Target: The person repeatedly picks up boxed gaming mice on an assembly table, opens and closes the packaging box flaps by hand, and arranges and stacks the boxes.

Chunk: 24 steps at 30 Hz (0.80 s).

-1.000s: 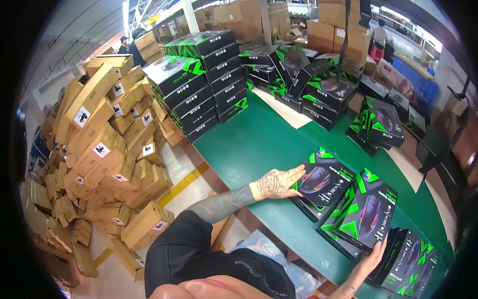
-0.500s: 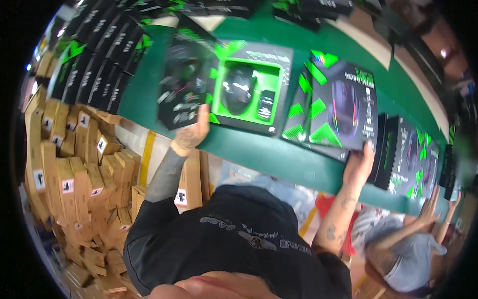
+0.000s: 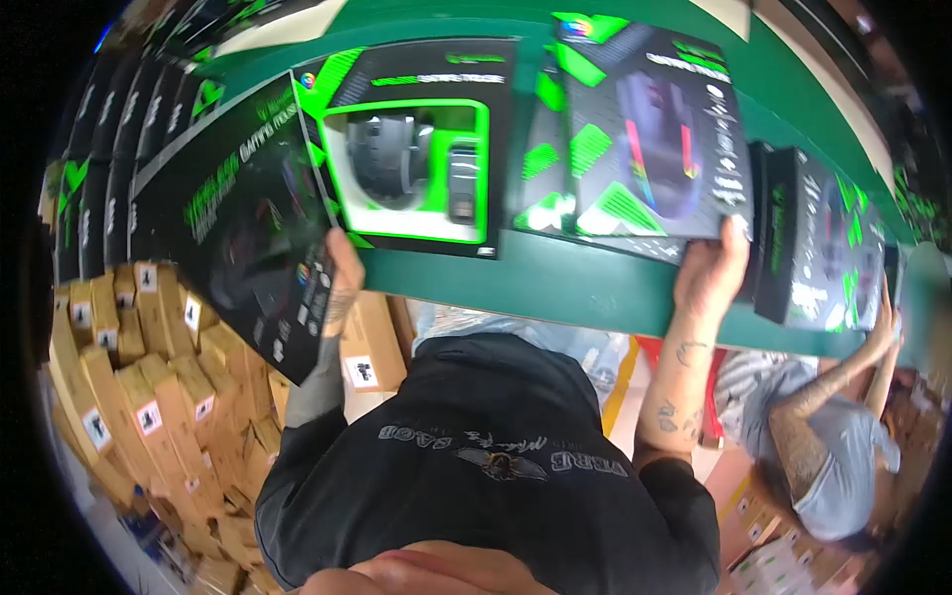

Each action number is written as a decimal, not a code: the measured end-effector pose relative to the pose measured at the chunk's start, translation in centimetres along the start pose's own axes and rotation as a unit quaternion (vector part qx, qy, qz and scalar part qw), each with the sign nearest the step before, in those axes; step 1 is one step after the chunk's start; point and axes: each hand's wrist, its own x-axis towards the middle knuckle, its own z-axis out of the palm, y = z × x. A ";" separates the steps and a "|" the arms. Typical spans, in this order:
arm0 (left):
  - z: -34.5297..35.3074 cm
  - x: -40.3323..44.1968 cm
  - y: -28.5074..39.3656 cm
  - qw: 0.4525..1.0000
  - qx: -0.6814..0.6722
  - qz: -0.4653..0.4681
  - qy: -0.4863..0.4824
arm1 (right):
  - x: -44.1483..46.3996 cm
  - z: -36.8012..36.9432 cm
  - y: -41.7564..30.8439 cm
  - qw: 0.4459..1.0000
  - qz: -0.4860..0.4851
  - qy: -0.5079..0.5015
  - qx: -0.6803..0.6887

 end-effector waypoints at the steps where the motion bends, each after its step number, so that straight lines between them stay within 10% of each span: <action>1: -0.3 0.8 -0.1 0.997 -0.031 -0.062 -0.028 | 0.1 0.2 -0.2 1.000 0.005 0.002 0.013; 7: -1.3 6.7 2.0 0.999 -0.037 0.033 0.021 | 0.6 1.0 -2.5 0.985 0.043 -0.001 0.169; 11: -0.9 7.7 11.3 0.938 -0.172 0.231 -0.194 | 1.3 -0.8 -2.3 0.927 0.184 -0.091 0.315; 24: 2.0 8.7 9.0 0.947 -0.088 0.271 -0.152 | -0.6 -0.5 -2.0 0.882 0.165 -0.221 0.381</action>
